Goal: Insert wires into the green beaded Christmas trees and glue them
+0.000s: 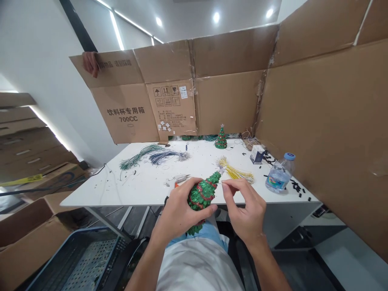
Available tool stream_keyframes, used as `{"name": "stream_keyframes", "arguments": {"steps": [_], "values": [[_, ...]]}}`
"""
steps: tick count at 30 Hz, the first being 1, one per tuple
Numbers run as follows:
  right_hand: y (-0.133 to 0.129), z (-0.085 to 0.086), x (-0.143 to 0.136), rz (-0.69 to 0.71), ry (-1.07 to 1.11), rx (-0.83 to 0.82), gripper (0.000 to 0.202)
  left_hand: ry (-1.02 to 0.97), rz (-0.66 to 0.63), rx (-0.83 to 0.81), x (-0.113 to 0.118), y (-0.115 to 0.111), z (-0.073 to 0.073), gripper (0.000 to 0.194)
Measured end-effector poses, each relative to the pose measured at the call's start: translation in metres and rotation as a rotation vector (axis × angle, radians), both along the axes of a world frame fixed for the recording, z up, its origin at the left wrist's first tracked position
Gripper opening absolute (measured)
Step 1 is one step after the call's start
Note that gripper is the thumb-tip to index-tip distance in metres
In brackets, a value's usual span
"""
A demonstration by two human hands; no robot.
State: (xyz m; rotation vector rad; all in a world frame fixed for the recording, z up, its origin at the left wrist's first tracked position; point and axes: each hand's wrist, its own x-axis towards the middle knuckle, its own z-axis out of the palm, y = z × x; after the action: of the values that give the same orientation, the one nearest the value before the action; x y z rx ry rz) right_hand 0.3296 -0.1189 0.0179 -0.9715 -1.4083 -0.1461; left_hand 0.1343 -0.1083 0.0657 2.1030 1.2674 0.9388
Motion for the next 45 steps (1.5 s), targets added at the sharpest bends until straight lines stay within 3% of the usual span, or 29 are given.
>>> {"name": "stream_keyframes", "arguments": {"steps": [4,7,17,23,30,45], "values": [[0.002,-0.010,-0.004,0.145,0.234,-0.091,0.007,-0.024,-0.067,-0.053,-0.002,0.000,0.002,0.056],[0.003,-0.013,-0.007,0.187,0.286,-0.091,0.006,-0.041,-0.119,-0.098,-0.004,0.000,0.005,0.055],[0.002,-0.007,-0.010,0.128,0.032,0.065,0.019,-0.114,-0.203,-0.146,-0.005,-0.001,0.010,0.049],[-0.005,0.007,-0.010,-0.070,-0.185,0.198,0.025,-0.100,-0.186,-0.127,-0.008,0.000,0.009,0.054],[-0.005,0.006,-0.010,-0.258,-0.270,0.193,0.018,-0.032,-0.091,-0.058,-0.006,0.003,0.001,0.054],[0.004,-0.004,-0.008,-0.182,-0.317,0.031,0.010,0.108,0.009,0.056,-0.003,0.007,-0.003,0.048]]}}
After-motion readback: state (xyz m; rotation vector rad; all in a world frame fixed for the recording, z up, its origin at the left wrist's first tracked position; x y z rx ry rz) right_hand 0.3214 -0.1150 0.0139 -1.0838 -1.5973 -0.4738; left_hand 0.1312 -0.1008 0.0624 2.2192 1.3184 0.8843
